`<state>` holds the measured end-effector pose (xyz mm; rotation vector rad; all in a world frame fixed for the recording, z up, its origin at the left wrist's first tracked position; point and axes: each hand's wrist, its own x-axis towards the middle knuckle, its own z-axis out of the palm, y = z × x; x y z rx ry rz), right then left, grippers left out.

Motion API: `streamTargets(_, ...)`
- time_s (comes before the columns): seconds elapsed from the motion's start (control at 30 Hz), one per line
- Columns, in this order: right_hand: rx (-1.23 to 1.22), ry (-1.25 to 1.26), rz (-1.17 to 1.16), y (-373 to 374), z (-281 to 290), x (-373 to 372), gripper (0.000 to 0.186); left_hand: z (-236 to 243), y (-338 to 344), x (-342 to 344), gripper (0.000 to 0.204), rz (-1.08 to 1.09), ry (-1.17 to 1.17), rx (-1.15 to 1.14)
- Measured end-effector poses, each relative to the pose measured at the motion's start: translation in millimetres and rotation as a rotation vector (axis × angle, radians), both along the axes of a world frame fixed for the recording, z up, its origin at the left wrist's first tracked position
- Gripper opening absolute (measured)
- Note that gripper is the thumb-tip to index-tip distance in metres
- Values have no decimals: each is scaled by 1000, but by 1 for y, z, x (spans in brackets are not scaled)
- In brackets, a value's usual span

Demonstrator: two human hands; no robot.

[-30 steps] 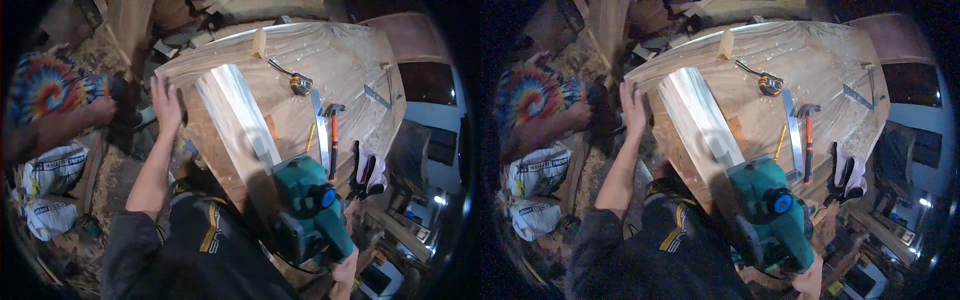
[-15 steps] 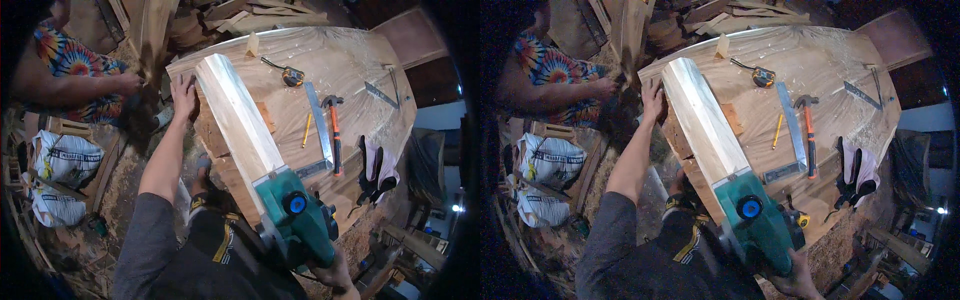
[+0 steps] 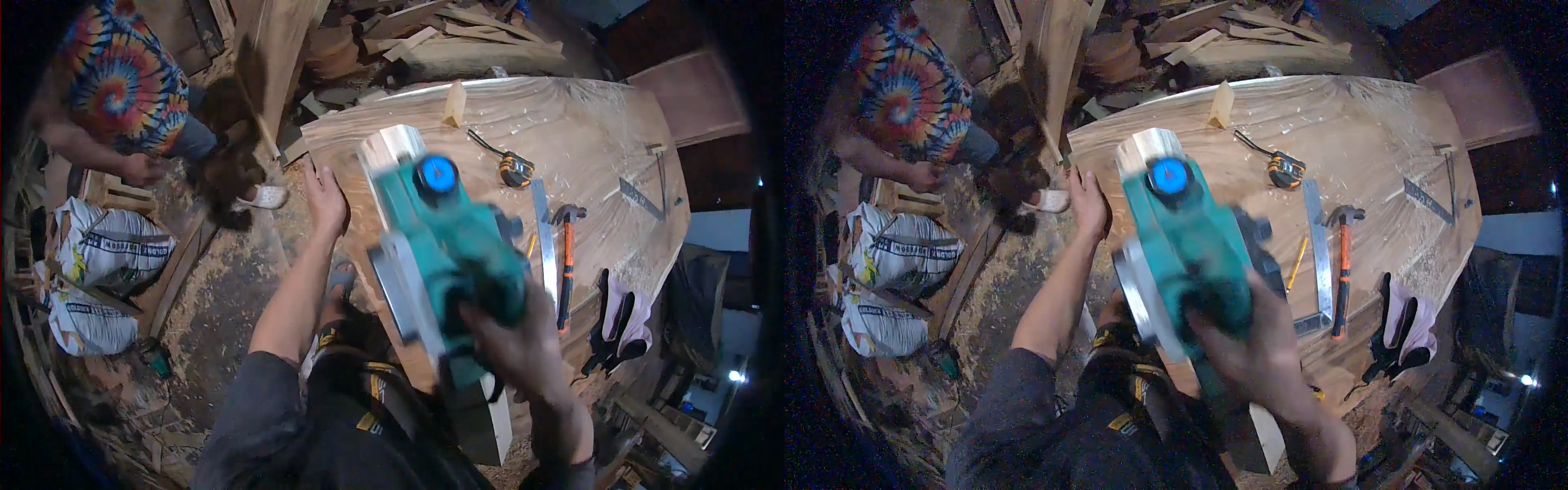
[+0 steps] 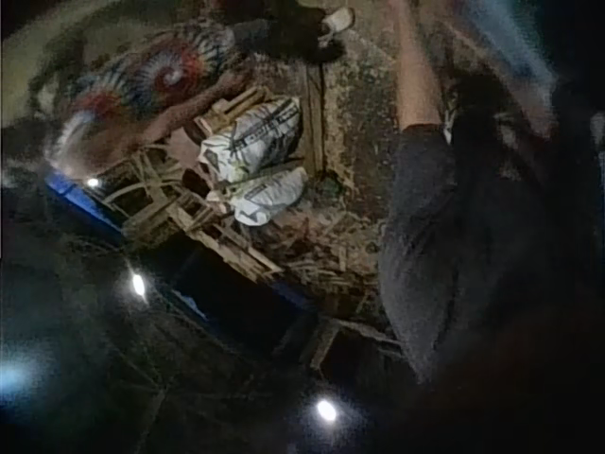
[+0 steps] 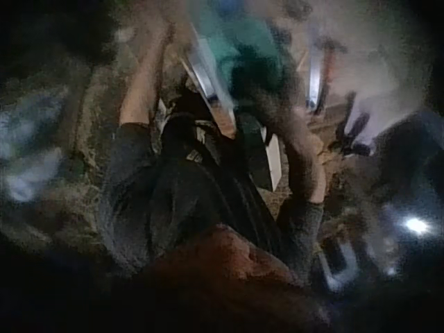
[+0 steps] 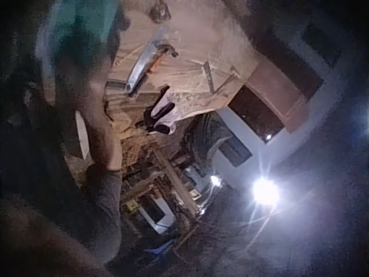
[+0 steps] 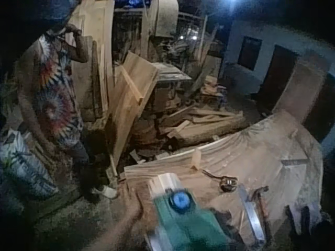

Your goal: The person hammers a wooden block into a larger curved wooden beam and then uses an electric planer to smooth the surface of the beam.

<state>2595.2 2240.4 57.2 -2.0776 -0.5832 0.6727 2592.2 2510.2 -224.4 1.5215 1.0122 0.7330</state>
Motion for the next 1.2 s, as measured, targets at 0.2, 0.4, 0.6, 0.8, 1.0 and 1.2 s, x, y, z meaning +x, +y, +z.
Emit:
streamTargets(0.2, 139, -152, 15, 138, -5, 86, 49, -58, 36, -2, 58, -115, -230, -102)
streamTargets(0.4, 124, 181, 0, 66, 0, 55, 58, -49, 18, 5, 59, -75, -218, -104)
streamTargets(0.6, -41, 427, 14, -140, 13, -76, 55, -31, 30, -11, 48, 34, -87, 114)
streamTargets(0.8, -125, 411, -75, -243, 22, -138, 66, -30, 21, 1, 51, -12, 7, 85)
streamTargets(1.0, -34, 249, 26, -145, 10, -80, 59, -51, 25, 4, 54, 96, -125, 0)
streamTargets(1.2, 34, -118, 75, 32, 6, 18, 36, -23, 12, -1, 59, -19, -19, -32)
